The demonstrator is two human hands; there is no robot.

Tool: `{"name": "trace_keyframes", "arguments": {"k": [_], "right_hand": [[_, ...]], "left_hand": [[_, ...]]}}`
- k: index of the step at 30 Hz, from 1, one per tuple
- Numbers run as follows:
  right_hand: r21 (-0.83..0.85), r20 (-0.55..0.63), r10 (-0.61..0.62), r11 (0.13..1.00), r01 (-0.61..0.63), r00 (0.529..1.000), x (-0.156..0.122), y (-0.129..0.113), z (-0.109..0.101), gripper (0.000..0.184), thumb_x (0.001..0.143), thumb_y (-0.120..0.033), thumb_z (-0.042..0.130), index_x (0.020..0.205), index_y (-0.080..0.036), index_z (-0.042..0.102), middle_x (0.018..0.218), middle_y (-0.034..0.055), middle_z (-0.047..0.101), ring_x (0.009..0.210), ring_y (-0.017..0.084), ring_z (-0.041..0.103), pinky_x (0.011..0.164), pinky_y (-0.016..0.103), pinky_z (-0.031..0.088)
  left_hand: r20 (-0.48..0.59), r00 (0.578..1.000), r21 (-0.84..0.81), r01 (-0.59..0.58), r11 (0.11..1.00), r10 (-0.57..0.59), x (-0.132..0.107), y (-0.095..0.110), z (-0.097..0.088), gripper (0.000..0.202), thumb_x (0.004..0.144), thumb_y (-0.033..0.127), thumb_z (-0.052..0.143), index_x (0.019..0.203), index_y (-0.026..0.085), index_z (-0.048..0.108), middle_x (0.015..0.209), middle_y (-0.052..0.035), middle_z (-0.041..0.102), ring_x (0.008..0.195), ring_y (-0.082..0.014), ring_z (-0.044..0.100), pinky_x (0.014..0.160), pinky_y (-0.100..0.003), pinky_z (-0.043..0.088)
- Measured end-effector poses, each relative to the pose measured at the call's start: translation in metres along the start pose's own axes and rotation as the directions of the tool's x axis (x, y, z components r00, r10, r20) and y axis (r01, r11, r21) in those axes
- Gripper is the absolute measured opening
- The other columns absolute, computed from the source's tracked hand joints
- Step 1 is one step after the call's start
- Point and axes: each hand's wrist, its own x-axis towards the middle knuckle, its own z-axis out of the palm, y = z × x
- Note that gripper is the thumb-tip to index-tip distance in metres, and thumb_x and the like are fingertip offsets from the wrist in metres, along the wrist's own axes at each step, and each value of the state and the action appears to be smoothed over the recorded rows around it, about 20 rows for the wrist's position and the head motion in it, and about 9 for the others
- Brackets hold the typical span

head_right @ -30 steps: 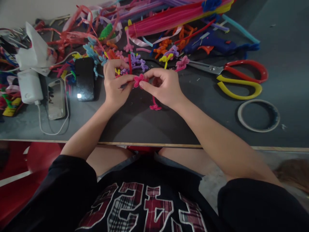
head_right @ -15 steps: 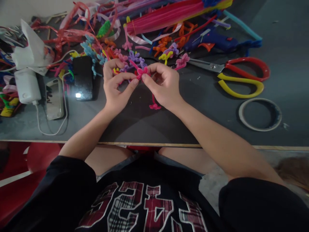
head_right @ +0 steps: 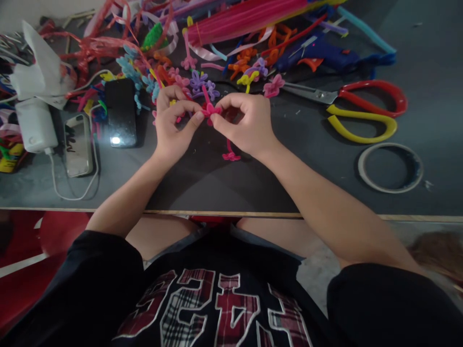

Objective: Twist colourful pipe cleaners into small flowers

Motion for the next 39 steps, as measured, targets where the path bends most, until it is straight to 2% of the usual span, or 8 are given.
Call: {"name": "trace_keyframes", "arguments": {"k": [6,14,20,25,30,33,36,39], "right_hand": [[-0.091,-0.044,-0.002,0.996,-0.002,0.999,-0.003,-0.005,0.005,0.022,0.080,-0.041,0.075,0.071,-0.023,0.065,0.068,0.0012,0.067,0.061,0.018,0.063,0.065,0.037,0.058],[-0.088,-0.068,0.005,0.996,-0.011,0.998,-0.008,-0.008,0.008,0.023,0.083,-0.044,0.074,0.077,-0.024,0.064,0.073,0.0027,0.068,0.066,0.019,0.065,0.065,0.035,0.058],[-0.159,-0.052,0.004,0.987,-0.012,0.999,-0.010,-0.009,0.009,0.029,0.088,-0.051,0.068,0.084,-0.022,0.066,0.078,0.0043,0.069,0.074,0.019,0.069,0.068,0.031,0.060],[-0.218,-0.054,-0.005,0.976,-0.007,0.999,-0.010,-0.009,0.009,0.024,0.089,-0.044,0.068,0.087,-0.021,0.068,0.082,0.0044,0.072,0.073,0.016,0.069,0.066,0.026,0.058],[-0.216,-0.056,0.004,0.976,-0.016,0.998,-0.009,-0.005,0.010,0.017,0.089,-0.037,0.070,0.086,-0.020,0.069,0.083,0.0049,0.073,0.074,0.016,0.069,0.066,0.026,0.056],[-0.136,-0.084,0.062,0.988,-0.073,0.995,-0.002,-0.004,0.011,0.008,0.085,-0.023,0.075,0.079,-0.020,0.070,0.076,0.0038,0.073,0.068,0.013,0.066,0.066,0.024,0.055],[0.014,-0.096,0.209,0.978,-0.209,0.973,0.006,-0.011,0.007,0.018,0.077,-0.008,0.079,0.066,-0.020,0.071,0.064,0.0005,0.069,0.056,0.008,0.060,0.056,0.020,0.050],[0.145,-0.027,0.456,0.882,-0.448,0.889,0.014,-0.025,0.002,0.031,0.075,0.001,0.076,0.053,-0.018,0.067,0.046,-0.0029,0.057,0.039,0.005,0.049,0.039,0.018,0.039]], "left_hand": [[0.009,0.999,0.063,-0.046,0.997,0.046,-0.002,0.010,-0.002,0.029,0.102,0.047,0.040,0.108,0.029,0.062,0.110,-0.0050,0.057,0.129,-0.0230,0.036,0.113,-0.056,0.027],[-0.065,0.995,0.039,0.076,0.996,-0.074,0.004,0.041,-0.013,0.026,0.093,0.053,0.054,0.091,0.034,0.071,0.105,-0.0087,0.061,0.116,-0.0275,0.052,0.107,-0.054,0.042],[-0.020,0.990,-0.192,0.133,0.972,-0.139,0.005,0.032,-0.013,0.026,0.083,0.058,0.067,0.089,0.033,0.074,0.102,-0.0074,0.060,0.114,-0.0290,0.052,0.110,-0.055,0.038],[-0.072,0.978,-0.305,0.164,0.938,-0.195,0.005,0.024,-0.007,0.030,0.077,0.060,0.073,0.081,0.031,0.075,0.097,-0.0064,0.060,0.106,-0.0268,0.053,0.106,-0.052,0.040],[-0.040,0.969,-0.379,0.212,0.901,-0.245,0.003,0.016,0.002,0.032,0.075,0.062,0.074,0.081,0.031,0.075,0.089,-0.0037,0.060,0.097,-0.0229,0.056,0.098,-0.044,0.049],[-0.016,0.960,-0.414,0.249,0.876,-0.281,0.005,0.011,0.001,0.035,0.076,0.066,0.071,0.083,0.031,0.076,0.083,-0.0023,0.058,0.091,-0.0211,0.059,0.093,-0.042,0.052],[-0.060,0.964,-0.397,0.215,0.892,-0.259,0.012,0.011,-0.007,0.038,0.079,0.068,0.066,0.088,0.032,0.077,0.085,-0.0029,0.059,0.094,-0.0217,0.061,0.097,-0.044,0.052],[-0.138,0.979,-0.291,0.103,0.951,-0.148,0.019,0.014,-0.016,0.033,0.079,0.066,0.067,0.089,0.036,0.078,0.091,-0.0048,0.061,0.101,-0.0248,0.060,0.102,-0.047,0.049]]}}
